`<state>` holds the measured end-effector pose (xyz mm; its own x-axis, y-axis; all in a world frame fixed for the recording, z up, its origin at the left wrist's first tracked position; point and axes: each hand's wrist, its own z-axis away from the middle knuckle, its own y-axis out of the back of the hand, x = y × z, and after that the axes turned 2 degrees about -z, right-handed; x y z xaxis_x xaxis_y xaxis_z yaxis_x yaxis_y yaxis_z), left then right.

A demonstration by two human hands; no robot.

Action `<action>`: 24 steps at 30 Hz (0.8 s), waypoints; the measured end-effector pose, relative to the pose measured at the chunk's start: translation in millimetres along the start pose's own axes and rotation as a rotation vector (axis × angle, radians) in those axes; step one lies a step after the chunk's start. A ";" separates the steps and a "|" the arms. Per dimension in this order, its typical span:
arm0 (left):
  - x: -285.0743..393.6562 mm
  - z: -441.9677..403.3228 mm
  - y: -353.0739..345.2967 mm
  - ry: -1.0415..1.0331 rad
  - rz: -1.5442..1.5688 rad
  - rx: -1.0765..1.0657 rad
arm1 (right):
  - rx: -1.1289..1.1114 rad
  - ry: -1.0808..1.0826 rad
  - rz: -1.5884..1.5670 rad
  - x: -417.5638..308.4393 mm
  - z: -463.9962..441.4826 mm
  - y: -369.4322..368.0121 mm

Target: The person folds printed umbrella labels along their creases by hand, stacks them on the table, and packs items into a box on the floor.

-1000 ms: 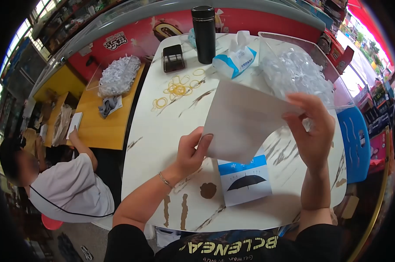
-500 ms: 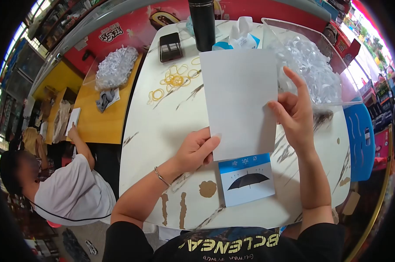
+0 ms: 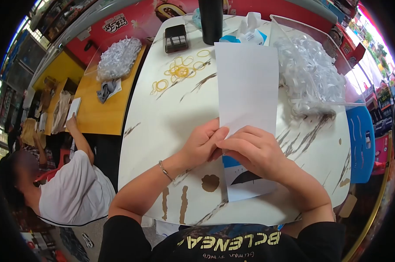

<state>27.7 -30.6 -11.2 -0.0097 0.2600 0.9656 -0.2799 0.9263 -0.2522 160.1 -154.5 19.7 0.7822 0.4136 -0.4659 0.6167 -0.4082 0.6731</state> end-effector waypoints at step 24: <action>-6.6 1.3 -4.1 0.036 0.001 -0.047 | -0.099 -0.075 -0.109 -7.6 -1.4 6.2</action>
<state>27.7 -36.5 -16.4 0.0247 0.2702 0.9625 -0.2348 0.9374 -0.2571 157.8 -159.0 28.2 0.7176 0.3876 -0.5786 0.6897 -0.2802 0.6676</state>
